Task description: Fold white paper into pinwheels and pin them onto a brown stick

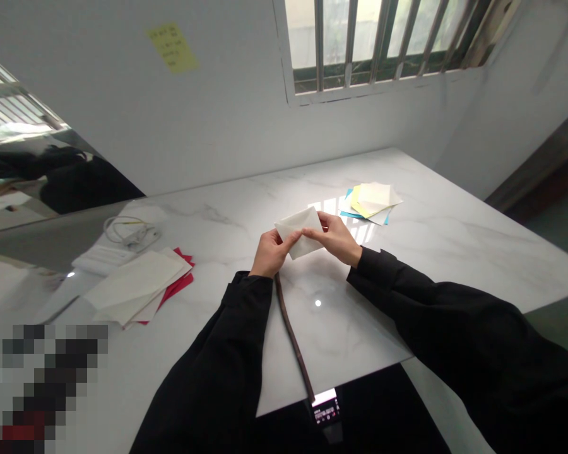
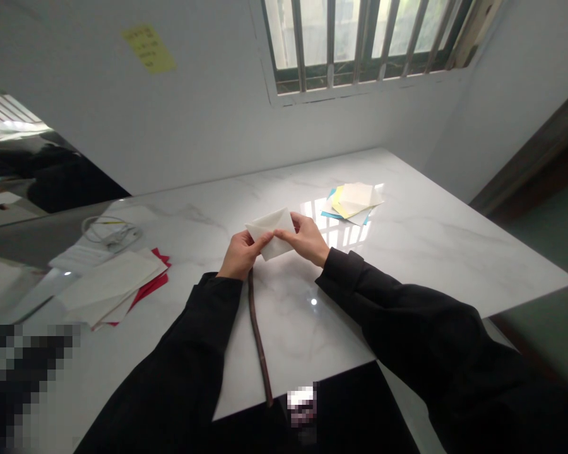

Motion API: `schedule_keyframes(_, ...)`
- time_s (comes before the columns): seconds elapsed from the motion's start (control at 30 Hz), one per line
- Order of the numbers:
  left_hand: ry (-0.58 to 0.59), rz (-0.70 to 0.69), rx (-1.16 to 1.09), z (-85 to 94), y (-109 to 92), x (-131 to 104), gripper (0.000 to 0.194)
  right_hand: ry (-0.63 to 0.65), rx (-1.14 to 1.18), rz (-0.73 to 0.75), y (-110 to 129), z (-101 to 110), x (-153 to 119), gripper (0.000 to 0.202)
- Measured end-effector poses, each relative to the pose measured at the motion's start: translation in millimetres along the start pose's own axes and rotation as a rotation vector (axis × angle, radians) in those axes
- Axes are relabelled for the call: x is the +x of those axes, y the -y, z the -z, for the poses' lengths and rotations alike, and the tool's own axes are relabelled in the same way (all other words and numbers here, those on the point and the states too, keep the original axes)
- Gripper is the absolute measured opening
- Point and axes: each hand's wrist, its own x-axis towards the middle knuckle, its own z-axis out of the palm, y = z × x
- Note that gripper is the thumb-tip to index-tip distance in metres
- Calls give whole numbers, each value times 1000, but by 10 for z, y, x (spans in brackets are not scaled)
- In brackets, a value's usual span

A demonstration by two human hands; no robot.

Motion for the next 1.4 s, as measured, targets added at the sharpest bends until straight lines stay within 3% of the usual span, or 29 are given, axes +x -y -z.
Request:
schedule_keyframes(0.73,-33,18,-20,12,61,17,51,26,67,-60,-54,39,22,45)
schedule_keyframes(1.4,-50,76,-50,-17,65,18,59,15,28,-61,-72,25,17,43)
